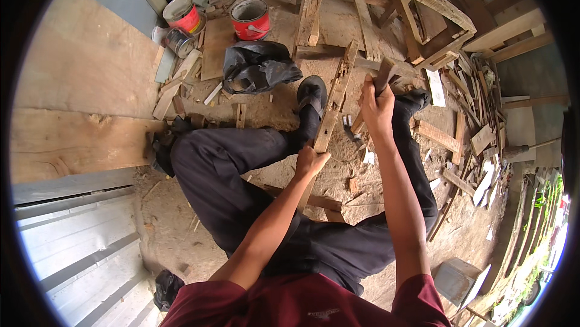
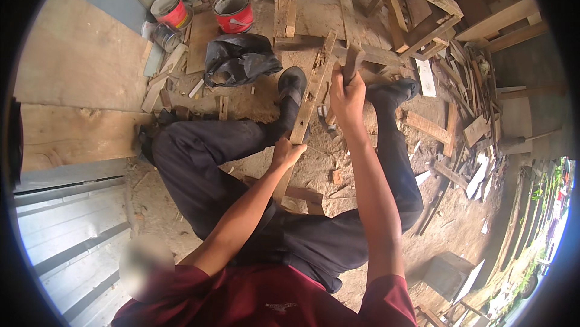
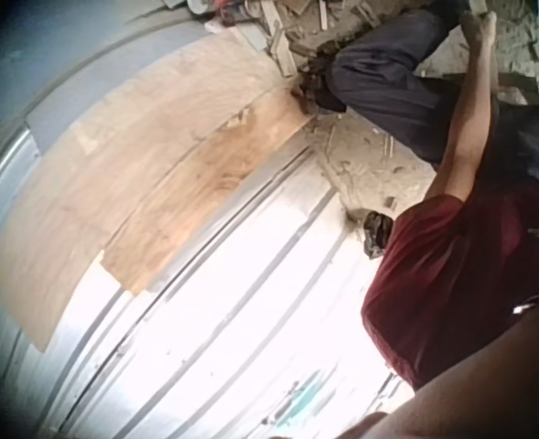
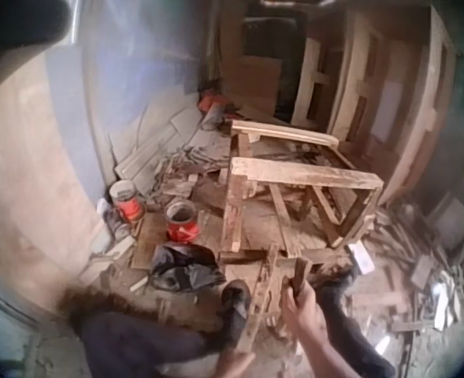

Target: The person sits on the floor and uses a hammer to drive nails into a wooden plank. They repeatedly position the plank, strike the nails, and adjust the wood's orientation during the process.

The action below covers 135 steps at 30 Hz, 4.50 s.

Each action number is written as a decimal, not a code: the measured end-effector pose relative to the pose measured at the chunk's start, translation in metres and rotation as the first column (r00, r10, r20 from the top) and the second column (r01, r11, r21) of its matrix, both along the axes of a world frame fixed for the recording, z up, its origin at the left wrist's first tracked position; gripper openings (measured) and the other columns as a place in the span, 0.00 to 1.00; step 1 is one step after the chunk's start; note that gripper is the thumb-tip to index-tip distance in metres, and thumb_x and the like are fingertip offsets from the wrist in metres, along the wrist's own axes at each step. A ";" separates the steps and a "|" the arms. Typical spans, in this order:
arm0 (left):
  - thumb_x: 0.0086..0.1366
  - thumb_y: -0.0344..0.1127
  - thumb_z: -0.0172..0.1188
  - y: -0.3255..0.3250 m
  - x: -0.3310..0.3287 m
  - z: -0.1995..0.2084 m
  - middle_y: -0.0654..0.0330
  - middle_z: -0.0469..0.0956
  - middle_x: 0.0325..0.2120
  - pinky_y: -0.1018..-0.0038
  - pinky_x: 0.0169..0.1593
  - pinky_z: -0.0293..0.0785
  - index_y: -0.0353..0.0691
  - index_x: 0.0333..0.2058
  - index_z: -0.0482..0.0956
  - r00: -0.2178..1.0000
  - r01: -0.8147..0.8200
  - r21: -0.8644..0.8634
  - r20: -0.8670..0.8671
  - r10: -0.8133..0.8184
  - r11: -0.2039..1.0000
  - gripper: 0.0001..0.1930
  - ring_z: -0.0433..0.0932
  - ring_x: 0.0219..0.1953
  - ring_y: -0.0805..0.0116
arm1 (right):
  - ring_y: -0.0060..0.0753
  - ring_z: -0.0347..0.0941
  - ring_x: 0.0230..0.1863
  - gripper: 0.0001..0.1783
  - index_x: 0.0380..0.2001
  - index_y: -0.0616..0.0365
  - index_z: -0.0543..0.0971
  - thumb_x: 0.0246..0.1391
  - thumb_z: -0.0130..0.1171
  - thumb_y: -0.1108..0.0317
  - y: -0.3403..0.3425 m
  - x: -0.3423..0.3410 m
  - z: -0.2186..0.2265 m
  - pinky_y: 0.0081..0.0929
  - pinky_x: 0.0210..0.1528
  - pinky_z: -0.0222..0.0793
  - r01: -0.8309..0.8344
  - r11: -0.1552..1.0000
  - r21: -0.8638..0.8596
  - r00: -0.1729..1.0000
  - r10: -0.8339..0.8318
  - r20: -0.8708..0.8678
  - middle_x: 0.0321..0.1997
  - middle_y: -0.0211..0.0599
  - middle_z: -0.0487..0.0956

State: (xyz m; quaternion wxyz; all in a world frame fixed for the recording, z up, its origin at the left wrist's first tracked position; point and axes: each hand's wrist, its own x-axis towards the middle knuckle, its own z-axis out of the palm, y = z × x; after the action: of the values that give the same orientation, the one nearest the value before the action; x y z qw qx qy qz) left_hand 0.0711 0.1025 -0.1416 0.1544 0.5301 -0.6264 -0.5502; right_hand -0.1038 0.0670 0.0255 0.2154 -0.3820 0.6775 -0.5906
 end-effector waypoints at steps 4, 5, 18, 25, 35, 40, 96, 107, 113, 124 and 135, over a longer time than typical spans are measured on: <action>0.49 0.42 0.68 -0.001 0.002 -0.004 0.39 0.82 0.36 0.58 0.45 0.80 0.30 0.46 0.78 0.999 -0.026 0.015 0.021 0.025 1.000 0.27 0.83 0.39 0.45 | 0.20 0.60 0.22 0.17 0.29 0.63 0.72 0.65 0.56 0.60 -0.029 0.008 -0.001 0.29 0.26 0.61 0.049 0.996 0.081 0.952 -0.022 -0.307 0.18 0.32 0.67; 0.50 0.42 0.68 0.000 0.001 -0.007 0.39 0.82 0.36 0.58 0.45 0.80 0.31 0.47 0.78 0.999 -0.035 -0.007 0.018 0.035 0.999 0.28 0.83 0.39 0.45 | 0.24 0.62 0.23 0.17 0.30 0.65 0.73 0.63 0.57 0.59 -0.036 0.008 -0.003 0.32 0.27 0.64 0.054 0.994 0.095 0.948 -0.021 -0.316 0.18 0.39 0.70; 0.53 0.44 0.67 0.003 -0.001 0.008 0.41 0.82 0.32 0.57 0.40 0.81 0.33 0.47 0.77 0.994 -0.018 -0.048 0.108 0.023 0.999 0.26 0.83 0.36 0.44 | 0.52 0.78 0.25 0.21 0.34 0.68 0.77 0.62 0.57 0.55 -0.082 0.029 -0.007 0.41 0.33 0.71 0.115 0.950 0.289 0.918 0.009 -0.396 0.21 0.57 0.76; 0.55 0.45 0.68 -0.001 -0.001 0.016 0.40 0.82 0.33 0.57 0.39 0.82 0.31 0.49 0.73 0.981 0.045 0.019 0.186 -0.048 0.999 0.29 0.84 0.35 0.45 | 0.29 0.73 0.22 0.20 0.33 0.67 0.78 0.62 0.59 0.56 -0.083 0.035 -0.008 0.34 0.28 0.69 0.136 0.982 0.134 0.918 -0.074 -0.389 0.19 0.47 0.76; 0.58 0.43 0.66 -0.001 -0.001 0.030 0.45 0.82 0.38 0.58 0.44 0.81 0.38 0.54 0.70 0.990 -0.010 0.079 0.142 -0.001 0.997 0.28 0.83 0.40 0.47 | 0.68 0.78 0.37 0.21 0.32 0.72 0.76 0.60 0.60 0.58 -0.146 0.032 -0.034 0.50 0.38 0.73 -0.101 0.900 0.424 0.839 0.306 -0.449 0.30 0.67 0.79; 0.57 0.41 0.67 0.002 0.002 0.026 0.45 0.82 0.37 0.58 0.44 0.81 0.37 0.54 0.70 0.995 -0.025 0.074 0.103 0.017 0.997 0.29 0.84 0.38 0.47 | 0.68 0.78 0.38 0.26 0.31 0.73 0.77 0.61 0.58 0.53 -0.165 0.020 -0.058 0.51 0.40 0.72 -0.132 0.844 0.520 0.789 0.407 -0.460 0.29 0.67 0.78; 0.57 0.43 0.67 0.003 -0.003 0.028 0.44 0.82 0.36 0.57 0.41 0.82 0.38 0.54 0.69 0.992 -0.026 0.032 0.127 0.021 0.999 0.29 0.84 0.36 0.47 | 0.60 0.80 0.38 0.36 0.37 0.75 0.76 0.65 0.48 0.42 -0.203 0.015 -0.080 0.50 0.42 0.75 -0.210 0.586 0.783 0.758 0.603 -0.248 0.33 0.67 0.79; 0.57 0.42 0.66 0.006 -0.003 0.023 0.43 0.82 0.34 0.56 0.41 0.82 0.36 0.50 0.72 0.987 -0.031 -0.065 0.157 0.041 0.997 0.25 0.83 0.36 0.46 | 0.22 0.66 0.25 0.24 0.31 0.65 0.76 0.65 0.55 0.50 -0.092 0.017 -0.005 0.28 0.28 0.66 -0.221 0.950 0.219 0.968 0.241 -0.069 0.21 0.34 0.73; 0.57 0.42 0.66 0.005 -0.006 0.024 0.43 0.82 0.36 0.56 0.42 0.81 0.37 0.50 0.71 0.985 -0.018 -0.017 0.172 0.020 1.000 0.26 0.83 0.37 0.45 | 0.11 0.58 0.20 0.17 0.27 0.57 0.73 0.67 0.56 0.57 -0.109 0.000 -0.015 0.19 0.21 0.54 -0.198 0.974 0.107 0.971 0.210 -0.116 0.18 0.18 0.66; 0.59 0.45 0.66 0.009 -0.002 0.009 0.44 0.81 0.33 0.58 0.37 0.83 0.36 0.57 0.66 0.989 0.000 0.029 0.146 -0.004 1.000 0.32 0.84 0.31 0.48 | 0.64 0.79 0.40 0.26 0.35 0.72 0.78 0.60 0.60 0.52 -0.179 0.013 -0.042 0.45 0.41 0.72 -0.197 0.858 0.475 0.810 0.416 -0.414 0.30 0.64 0.79; 0.57 0.35 0.67 0.002 -0.004 0.026 0.45 0.82 0.40 0.63 0.40 0.84 0.40 0.59 0.68 0.990 -0.017 0.149 0.143 -0.004 0.989 0.31 0.85 0.35 0.53 | 0.62 0.76 0.34 0.28 0.32 0.72 0.75 0.62 0.55 0.50 -0.199 0.001 -0.074 0.46 0.39 0.70 -0.234 0.801 0.550 0.752 0.508 -0.420 0.26 0.61 0.77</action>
State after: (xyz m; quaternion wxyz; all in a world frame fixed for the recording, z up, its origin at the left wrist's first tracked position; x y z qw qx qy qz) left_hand 0.0672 0.1040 -0.1159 0.0705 0.5804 -0.5910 -0.5559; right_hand -0.1032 -0.1315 -0.0485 0.2133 -0.6023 0.7375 -0.2187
